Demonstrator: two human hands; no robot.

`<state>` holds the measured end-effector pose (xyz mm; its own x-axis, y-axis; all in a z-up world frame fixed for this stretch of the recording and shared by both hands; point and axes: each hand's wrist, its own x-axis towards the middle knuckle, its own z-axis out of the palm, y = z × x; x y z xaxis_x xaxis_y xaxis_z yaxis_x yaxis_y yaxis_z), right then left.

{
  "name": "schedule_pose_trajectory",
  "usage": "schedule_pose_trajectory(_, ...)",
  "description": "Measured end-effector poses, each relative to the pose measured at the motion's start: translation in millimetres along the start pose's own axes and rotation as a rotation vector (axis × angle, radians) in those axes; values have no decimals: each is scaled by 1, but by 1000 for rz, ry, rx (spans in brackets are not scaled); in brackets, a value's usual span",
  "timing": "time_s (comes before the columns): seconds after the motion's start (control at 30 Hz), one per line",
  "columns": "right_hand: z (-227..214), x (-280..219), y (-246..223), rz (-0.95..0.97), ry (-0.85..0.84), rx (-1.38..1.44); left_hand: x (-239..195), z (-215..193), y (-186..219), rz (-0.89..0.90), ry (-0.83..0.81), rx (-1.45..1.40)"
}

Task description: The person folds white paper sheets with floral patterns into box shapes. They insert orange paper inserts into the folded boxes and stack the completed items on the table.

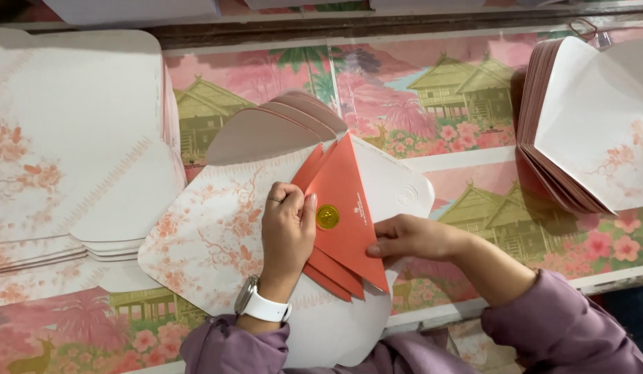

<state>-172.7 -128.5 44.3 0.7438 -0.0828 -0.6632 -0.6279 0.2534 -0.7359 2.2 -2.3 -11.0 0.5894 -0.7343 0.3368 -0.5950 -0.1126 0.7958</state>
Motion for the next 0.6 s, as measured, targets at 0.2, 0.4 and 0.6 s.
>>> schedule_pose_trajectory(0.2,17,-16,6,74,148,46,-3,3,-2,31,3,43)
schedule_pose_trajectory(0.4,19,-22,61,110,81,167,1,-1,-8,48,-27,3)
schedule_pose_trajectory(0.6,-8,-29,53,-42,857,-609,1,-4,15,38,-220,131)
